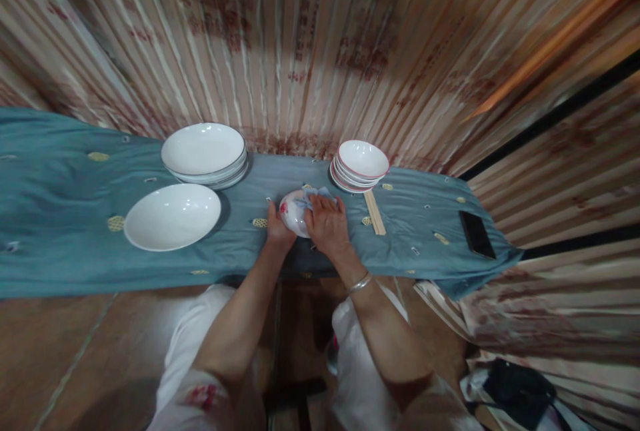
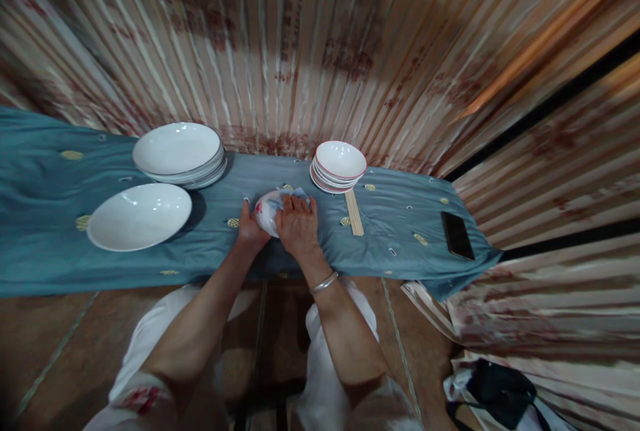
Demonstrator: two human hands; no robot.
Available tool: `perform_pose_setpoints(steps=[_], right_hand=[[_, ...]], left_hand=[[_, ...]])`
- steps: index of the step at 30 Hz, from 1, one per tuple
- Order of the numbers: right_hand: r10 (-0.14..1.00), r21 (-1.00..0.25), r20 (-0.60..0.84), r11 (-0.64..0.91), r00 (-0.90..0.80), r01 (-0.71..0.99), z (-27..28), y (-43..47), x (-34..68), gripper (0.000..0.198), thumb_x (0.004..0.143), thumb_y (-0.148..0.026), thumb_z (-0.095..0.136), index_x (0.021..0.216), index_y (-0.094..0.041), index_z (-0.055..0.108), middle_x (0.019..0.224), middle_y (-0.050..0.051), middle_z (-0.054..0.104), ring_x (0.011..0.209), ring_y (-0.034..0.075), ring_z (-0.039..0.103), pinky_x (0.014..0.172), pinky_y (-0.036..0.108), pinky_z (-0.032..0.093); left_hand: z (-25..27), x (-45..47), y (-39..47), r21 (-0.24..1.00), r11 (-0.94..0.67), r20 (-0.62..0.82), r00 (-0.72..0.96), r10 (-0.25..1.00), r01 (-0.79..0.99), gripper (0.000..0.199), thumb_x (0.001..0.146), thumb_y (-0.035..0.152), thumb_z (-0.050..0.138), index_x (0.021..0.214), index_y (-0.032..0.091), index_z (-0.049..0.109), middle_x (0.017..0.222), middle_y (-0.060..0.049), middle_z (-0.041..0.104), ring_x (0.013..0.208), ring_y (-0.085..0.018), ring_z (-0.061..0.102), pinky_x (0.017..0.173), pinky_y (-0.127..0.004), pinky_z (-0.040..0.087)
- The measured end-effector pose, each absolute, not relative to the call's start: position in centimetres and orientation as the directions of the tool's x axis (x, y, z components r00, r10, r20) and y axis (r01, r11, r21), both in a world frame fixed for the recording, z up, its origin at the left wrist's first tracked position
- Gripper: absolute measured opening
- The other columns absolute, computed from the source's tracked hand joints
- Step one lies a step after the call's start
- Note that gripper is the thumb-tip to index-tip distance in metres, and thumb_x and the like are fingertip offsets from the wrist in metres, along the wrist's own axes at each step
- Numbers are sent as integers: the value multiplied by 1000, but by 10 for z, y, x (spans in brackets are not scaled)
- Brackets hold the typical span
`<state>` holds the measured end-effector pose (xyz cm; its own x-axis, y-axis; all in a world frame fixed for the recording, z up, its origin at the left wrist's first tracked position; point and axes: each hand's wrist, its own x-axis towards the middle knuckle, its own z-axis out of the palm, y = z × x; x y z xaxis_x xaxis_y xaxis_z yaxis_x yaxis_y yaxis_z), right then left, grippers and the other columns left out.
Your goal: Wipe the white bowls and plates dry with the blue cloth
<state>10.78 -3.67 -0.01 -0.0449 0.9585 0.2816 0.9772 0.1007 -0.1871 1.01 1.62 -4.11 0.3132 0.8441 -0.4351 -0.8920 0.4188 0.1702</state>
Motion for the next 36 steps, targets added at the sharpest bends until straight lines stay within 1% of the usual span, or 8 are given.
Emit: perform_pose_setpoints(steps=[5, 12, 17, 21, 26, 31, 33, 36], right_hand=[[951, -218, 300, 149, -79, 964, -1, -39, 116, 35, 101, -21, 45, 132, -15, 59, 123, 16, 70, 115, 27, 62, 116, 49, 29], [943, -247, 312, 198, -116, 949, -4, -44, 117, 35, 99, -13, 44, 129, -15, 62, 120, 14, 72, 114, 24, 62, 118, 46, 31], [912, -167, 354, 280, -208, 945, -12, -43, 109, 34, 99, -13, 47, 128, -16, 64, 131, 14, 67, 123, 25, 59, 119, 46, 31], [910, -114, 330, 303, -252, 946, -15, -37, 98, 33, 99, -14, 49, 128, -12, 64, 142, 18, 59, 133, 27, 52, 119, 46, 31], [901, -41, 311, 330, -302, 943, -9, -23, 87, 28, 102, -19, 47, 124, -11, 64, 137, 16, 63, 133, 27, 49, 118, 47, 30], [896, 63, 164, 408, -412, 911, 5, -6, 80, 28, 103, -23, 45, 114, -12, 68, 121, 13, 69, 120, 26, 57, 110, 42, 38], [895, 83, 91, 430, -437, 899, 13, 1, 78, 28, 102, -21, 45, 112, -11, 70, 119, 14, 70, 118, 26, 59, 109, 42, 38], [897, 90, -8, 440, -441, 893, 20, 11, 73, 30, 101, -20, 45, 112, -11, 71, 118, 15, 71, 115, 27, 62, 106, 42, 41]], left_hand=[[-35, 11, 13, 207, 393, -457, 267, 848, -896, 73, 101, 57, 23, 146, 4, 47, 116, -19, 74, 121, -35, 65, 108, -48, 50], [-35, 12, 14, 177, 392, -454, 279, 847, -903, 73, 101, 58, 24, 144, 4, 49, 115, -20, 74, 117, -34, 68, 104, -48, 52], [-34, 12, 13, 214, 392, -466, 259, 846, -895, 71, 102, 55, 23, 141, 2, 51, 107, -19, 76, 116, -33, 68, 105, -45, 52], [-29, 10, 10, 204, 401, -476, 267, 838, -893, 69, 103, 55, 23, 135, 3, 56, 105, -17, 76, 115, -30, 68, 105, -41, 52], [-33, 8, 10, 186, 386, -451, 270, 850, -904, 58, 103, 53, 26, 113, 11, 66, 100, -13, 74, 113, -27, 67, 104, -40, 51], [-41, 8, 13, 177, 366, -444, 258, 858, -914, 49, 104, 49, 29, 86, 18, 63, 83, -5, 67, 110, -22, 66, 104, -39, 50], [-41, 9, 14, 174, 351, -437, 248, 865, -920, 49, 104, 49, 29, 83, 19, 62, 82, -4, 66, 111, -21, 67, 105, -39, 50], [-40, 10, 14, 190, 323, -406, 226, 886, -927, 48, 104, 47, 29, 87, 19, 64, 91, -6, 70, 115, -22, 66, 107, -39, 48]])
